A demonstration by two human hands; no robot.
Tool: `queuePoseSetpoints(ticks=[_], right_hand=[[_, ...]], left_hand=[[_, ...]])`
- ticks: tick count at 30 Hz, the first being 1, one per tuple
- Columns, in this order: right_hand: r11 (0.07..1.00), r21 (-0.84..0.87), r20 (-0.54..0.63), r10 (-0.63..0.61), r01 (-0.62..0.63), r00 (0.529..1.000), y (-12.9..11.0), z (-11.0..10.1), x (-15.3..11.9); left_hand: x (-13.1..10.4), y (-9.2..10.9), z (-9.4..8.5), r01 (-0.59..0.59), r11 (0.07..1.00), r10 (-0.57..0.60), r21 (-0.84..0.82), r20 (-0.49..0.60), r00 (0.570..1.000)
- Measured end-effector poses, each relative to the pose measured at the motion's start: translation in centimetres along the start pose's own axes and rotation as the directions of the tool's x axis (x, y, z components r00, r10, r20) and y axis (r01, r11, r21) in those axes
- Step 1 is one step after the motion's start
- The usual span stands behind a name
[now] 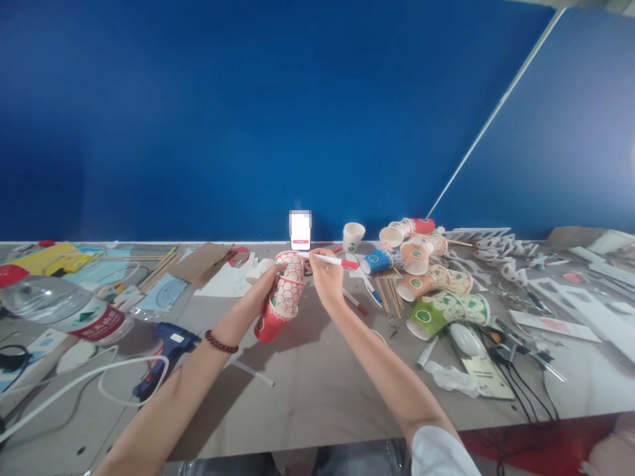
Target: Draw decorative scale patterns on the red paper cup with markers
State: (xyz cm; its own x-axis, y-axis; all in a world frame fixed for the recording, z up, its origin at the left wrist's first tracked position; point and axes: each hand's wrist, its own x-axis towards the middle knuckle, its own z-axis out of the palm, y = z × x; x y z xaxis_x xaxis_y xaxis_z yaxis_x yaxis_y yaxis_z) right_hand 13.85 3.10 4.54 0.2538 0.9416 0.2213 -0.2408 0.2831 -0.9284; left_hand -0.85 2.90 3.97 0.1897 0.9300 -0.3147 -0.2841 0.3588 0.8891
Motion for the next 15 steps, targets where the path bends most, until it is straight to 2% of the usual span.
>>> queuePoseSetpoints(ticks=[9,15], right_hand=[[1.000,0.026,-0.009,-0.006,0.006,1.000,0.02,0.02,0.08],[0.999,-0.030,-0.014,-0.031,0.030,0.999,0.39,-0.15,0.24]], left_hand=[[0.14,0.18,0.05,0.058,0.997,-0.051,-0.049,0.146,0.988],[0.37,0.18,0.00,0.100,0.994,-0.094,-0.046,0.128,0.987]])
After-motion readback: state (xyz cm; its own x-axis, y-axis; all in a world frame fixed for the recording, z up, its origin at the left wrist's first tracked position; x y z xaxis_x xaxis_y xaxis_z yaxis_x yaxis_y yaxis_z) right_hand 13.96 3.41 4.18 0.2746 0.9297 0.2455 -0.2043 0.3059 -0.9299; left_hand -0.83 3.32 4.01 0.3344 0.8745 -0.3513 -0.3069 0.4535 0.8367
